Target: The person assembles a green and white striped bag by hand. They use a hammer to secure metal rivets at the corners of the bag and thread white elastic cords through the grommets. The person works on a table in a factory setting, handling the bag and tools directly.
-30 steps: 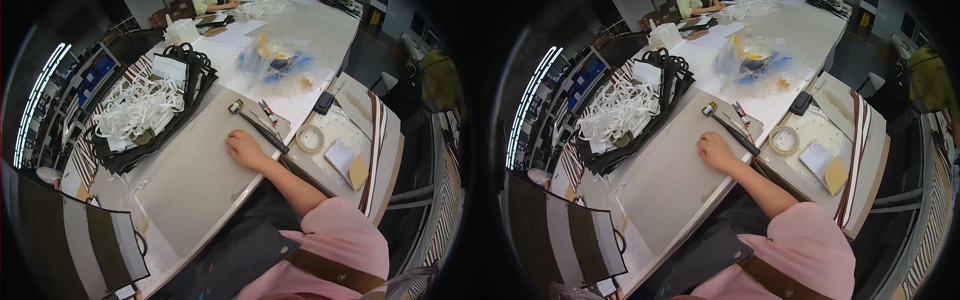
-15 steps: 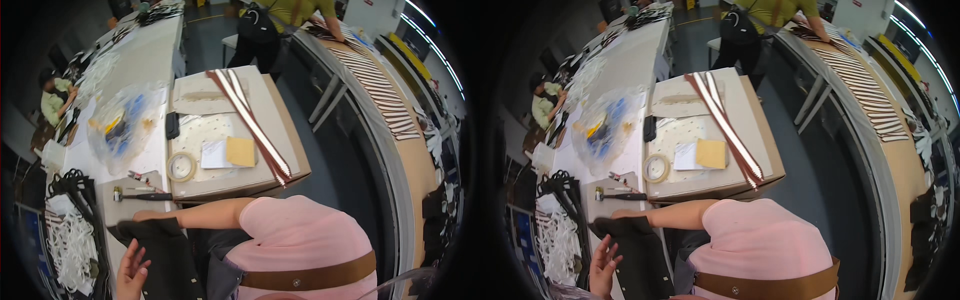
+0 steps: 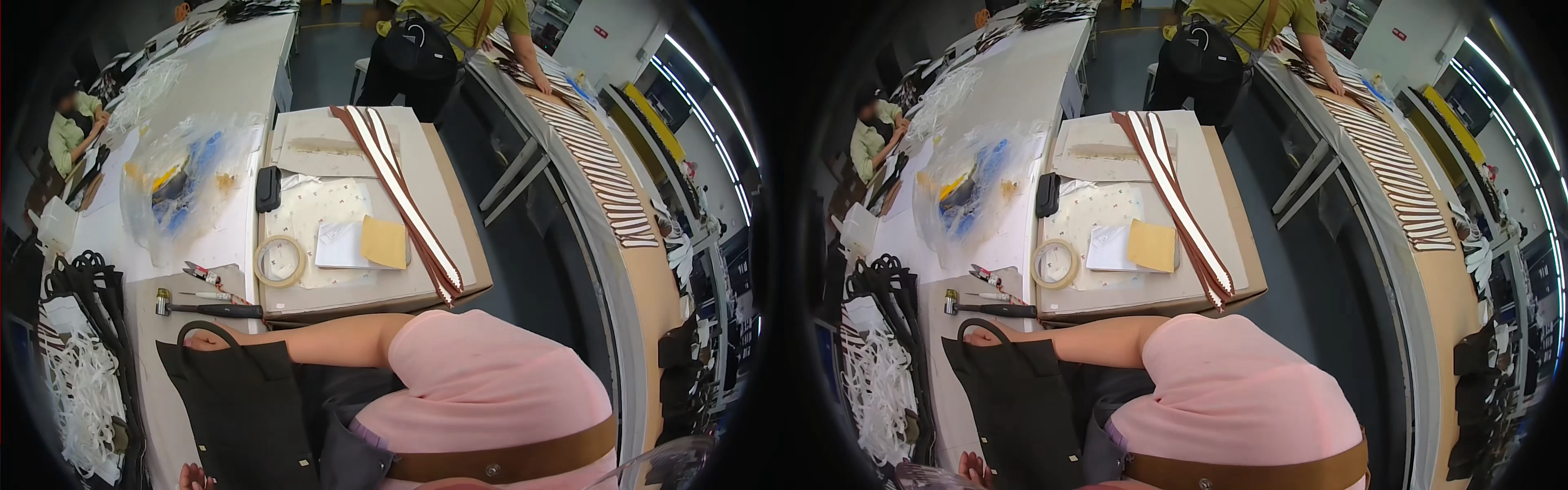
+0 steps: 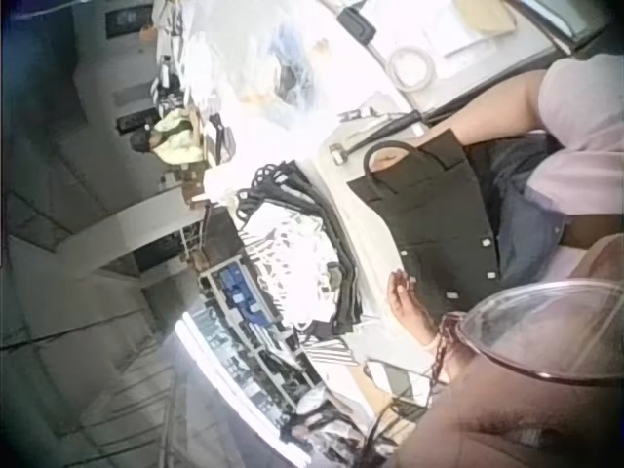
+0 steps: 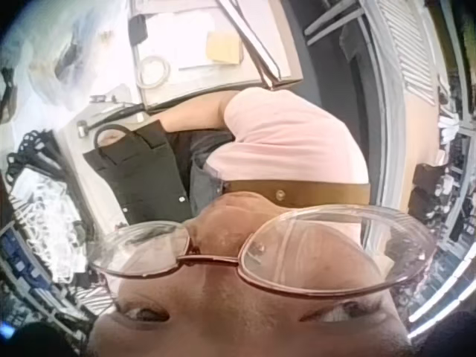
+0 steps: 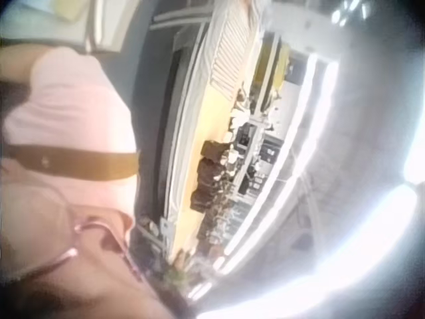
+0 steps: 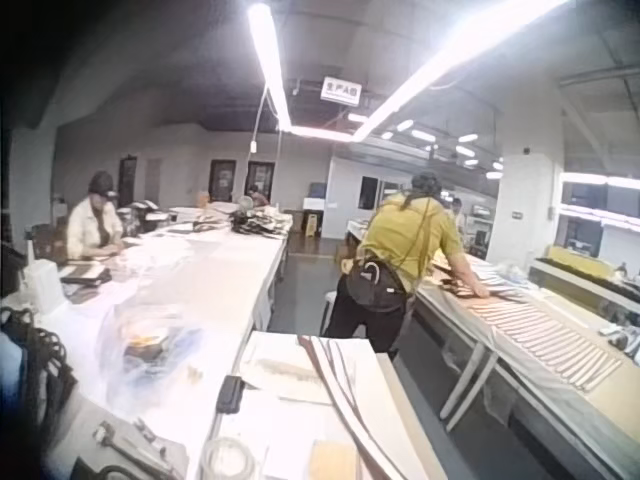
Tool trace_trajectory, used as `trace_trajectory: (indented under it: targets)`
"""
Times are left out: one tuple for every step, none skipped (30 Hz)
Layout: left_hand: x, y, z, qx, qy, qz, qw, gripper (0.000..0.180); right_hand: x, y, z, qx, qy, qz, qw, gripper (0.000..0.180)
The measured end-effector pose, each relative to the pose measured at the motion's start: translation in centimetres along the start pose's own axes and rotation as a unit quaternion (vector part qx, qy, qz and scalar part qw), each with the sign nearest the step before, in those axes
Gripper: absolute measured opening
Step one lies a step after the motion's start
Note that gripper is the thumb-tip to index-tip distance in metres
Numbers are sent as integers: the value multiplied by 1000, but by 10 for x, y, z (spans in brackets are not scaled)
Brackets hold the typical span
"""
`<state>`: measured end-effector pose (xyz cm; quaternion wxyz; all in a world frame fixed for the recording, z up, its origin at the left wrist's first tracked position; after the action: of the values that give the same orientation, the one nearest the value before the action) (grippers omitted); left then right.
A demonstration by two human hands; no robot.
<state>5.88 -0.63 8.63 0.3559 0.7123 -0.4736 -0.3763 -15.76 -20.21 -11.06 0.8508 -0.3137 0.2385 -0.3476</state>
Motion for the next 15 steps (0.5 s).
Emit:
trace_trajectory:
  targets:
    - [-7,1,-14,-15,-34,169,985,40,6,-2,6,48,-12,5,999,47]
    - [-18,-12,-37,-25,-68,332,941,39,13,-5,12,89,-26,7,996,48]
    - [-16,-24,-35,-3,-53,318,947,39,7,-10,-7,127,-10,0,992,50]
    - [-25,-33,-45,28,-20,304,952,39,13,-18,-8,155,-17,-6,988,51]
    - [-54,-45,-57,105,90,110,984,39,20,-27,-8,177,-25,-14,984,52]
    - [-87,-64,-79,175,202,-92,959,39,27,-39,-8,183,-33,-24,982,54]
    - [-106,-108,-106,258,209,-70,941,44,32,-52,-6,189,-43,-32,980,55]
    - [-119,-116,-105,314,210,-108,920,47,36,-61,-6,181,-43,-36,982,57]
    - [-134,-131,-110,327,220,-125,910,46,37,-66,-1,175,-44,-35,983,63]
    - [-149,-155,-118,319,226,-137,910,47,30,-70,3,173,-50,-28,983,70]
    - [-165,-180,-123,305,229,-148,913,48,26,-80,8,162,-78,-60,982,71]
    - [-181,-209,-130,278,230,-153,920,49,19,-94,16,156,-117,-96,976,71]
    - [-197,-221,-133,264,237,-159,921,52,-2,-109,36,221,-102,-70,967,59]
    - [-217,-231,-132,275,249,-161,914,55,-9,-112,40,267,-102,-31,958,54]
    - [-203,-204,-114,324,251,-138,902,52,-20,-122,28,215,-58,-31,974,52]
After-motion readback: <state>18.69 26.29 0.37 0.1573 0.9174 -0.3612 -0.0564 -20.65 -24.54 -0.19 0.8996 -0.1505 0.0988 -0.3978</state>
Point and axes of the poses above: each hand's wrist, its own x-axis towards the middle knuckle, its own z-axis out of the palm, y = z × x, the point moved 8 cm from there along x, towards the middle knuckle, and after that the axes turned 10 degrees about x, right-handed, at the moved point
